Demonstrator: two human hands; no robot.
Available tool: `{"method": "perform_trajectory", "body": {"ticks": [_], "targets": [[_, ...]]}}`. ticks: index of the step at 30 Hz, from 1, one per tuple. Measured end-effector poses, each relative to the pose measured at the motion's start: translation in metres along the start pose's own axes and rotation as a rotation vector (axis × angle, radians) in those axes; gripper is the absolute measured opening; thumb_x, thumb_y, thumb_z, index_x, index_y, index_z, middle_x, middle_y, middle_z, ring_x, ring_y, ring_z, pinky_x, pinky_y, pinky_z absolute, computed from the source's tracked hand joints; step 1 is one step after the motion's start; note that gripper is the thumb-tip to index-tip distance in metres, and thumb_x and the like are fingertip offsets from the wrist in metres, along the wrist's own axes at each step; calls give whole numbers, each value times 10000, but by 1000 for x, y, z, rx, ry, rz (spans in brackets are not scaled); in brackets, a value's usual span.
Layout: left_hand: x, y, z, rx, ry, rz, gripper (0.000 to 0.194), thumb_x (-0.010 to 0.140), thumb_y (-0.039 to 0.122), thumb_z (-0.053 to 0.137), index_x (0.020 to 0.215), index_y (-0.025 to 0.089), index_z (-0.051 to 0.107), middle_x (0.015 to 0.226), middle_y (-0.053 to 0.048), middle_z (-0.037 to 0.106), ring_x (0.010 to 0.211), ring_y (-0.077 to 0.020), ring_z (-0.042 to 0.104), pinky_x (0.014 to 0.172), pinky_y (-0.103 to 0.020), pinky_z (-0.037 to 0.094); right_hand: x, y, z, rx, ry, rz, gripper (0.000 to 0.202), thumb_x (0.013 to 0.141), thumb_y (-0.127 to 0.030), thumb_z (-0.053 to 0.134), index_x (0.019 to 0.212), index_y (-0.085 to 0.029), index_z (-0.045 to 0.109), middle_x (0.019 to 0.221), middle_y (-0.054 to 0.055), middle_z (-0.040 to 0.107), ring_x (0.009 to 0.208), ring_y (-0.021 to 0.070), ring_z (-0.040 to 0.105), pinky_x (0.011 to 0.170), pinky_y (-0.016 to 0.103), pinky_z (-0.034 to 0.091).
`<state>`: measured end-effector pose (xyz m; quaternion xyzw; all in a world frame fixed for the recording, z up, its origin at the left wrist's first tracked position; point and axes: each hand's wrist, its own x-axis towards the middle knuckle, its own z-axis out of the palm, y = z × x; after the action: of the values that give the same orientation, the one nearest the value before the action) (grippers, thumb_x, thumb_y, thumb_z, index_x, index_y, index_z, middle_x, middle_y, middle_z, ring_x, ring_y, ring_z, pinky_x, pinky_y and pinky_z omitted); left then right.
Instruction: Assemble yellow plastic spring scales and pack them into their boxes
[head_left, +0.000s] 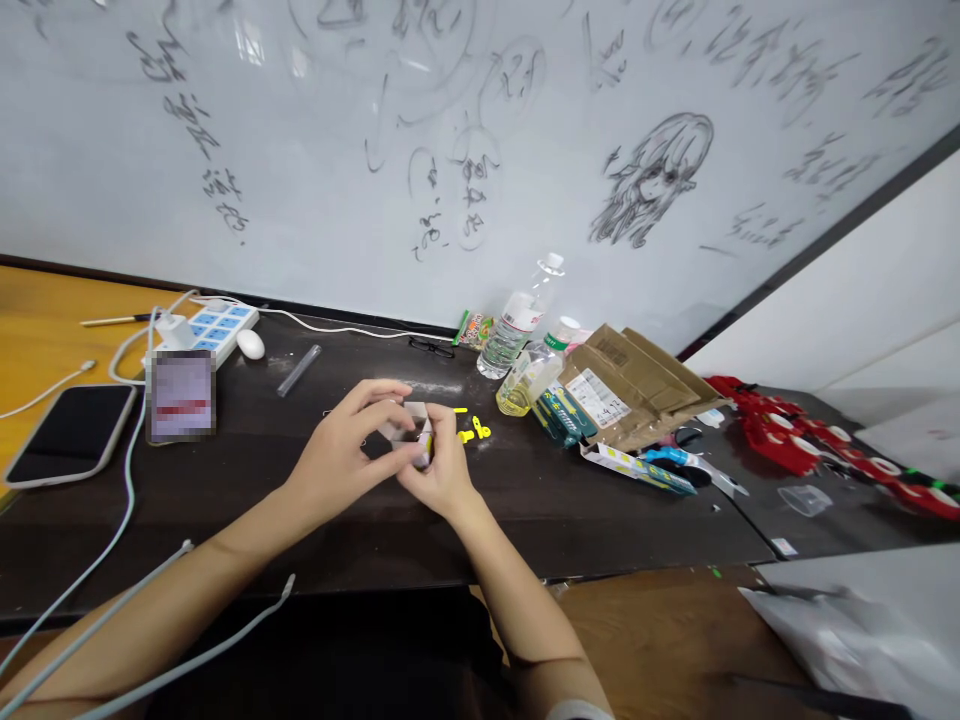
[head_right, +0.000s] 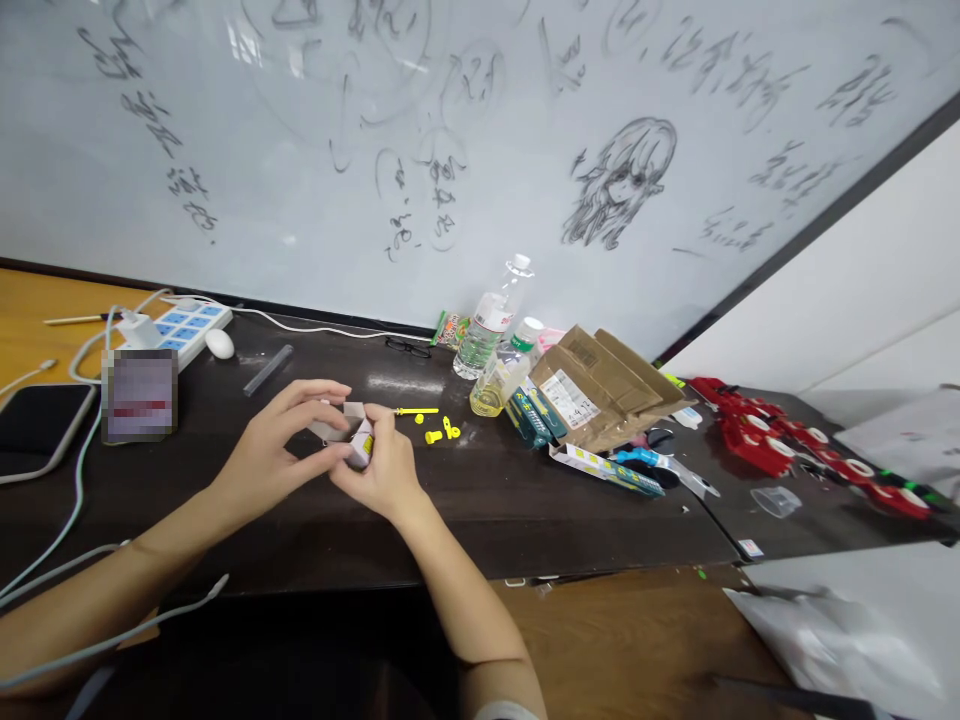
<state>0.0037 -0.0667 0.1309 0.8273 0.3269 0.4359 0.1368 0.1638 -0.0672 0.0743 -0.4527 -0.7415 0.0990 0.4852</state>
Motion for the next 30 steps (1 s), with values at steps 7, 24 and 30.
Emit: {"method": "perform_trajectory", "body": {"ticks": [7, 24, 30], "targets": [[2, 9, 1, 179, 0, 51, 179, 870, 208, 470, 749, 178, 599, 1167, -71, 579, 998, -195, 574, 881, -359, 473, -3, -4, 8, -156, 33, 13, 428, 737, -379, 548, 1084, -189, 387, 803, 52, 629, 657, 216, 641, 581, 303, 479], [1, -10, 7, -244, -200, 124, 448, 867, 298, 509, 1298, 220, 417, 1430, -158, 373, 1302, -299, 378, 977, -466, 417, -11, 13, -6, -40, 157, -105, 620, 712, -424, 599, 1228, -246, 304, 1109, 106, 552, 967, 257, 600, 816, 414, 497], [-1, -12, 15, -361, -113, 93, 345, 902, 245, 468, 1246, 224, 473, 1320, -125, 506, 1225, -236, 480, 939, -389, 467, -11, 8, -15, 24, 235, -181, 324, 814, -361, 501, 1112, -254, 431, 963, 68, 599, 840, 224, 616, 747, 394, 511]]}}
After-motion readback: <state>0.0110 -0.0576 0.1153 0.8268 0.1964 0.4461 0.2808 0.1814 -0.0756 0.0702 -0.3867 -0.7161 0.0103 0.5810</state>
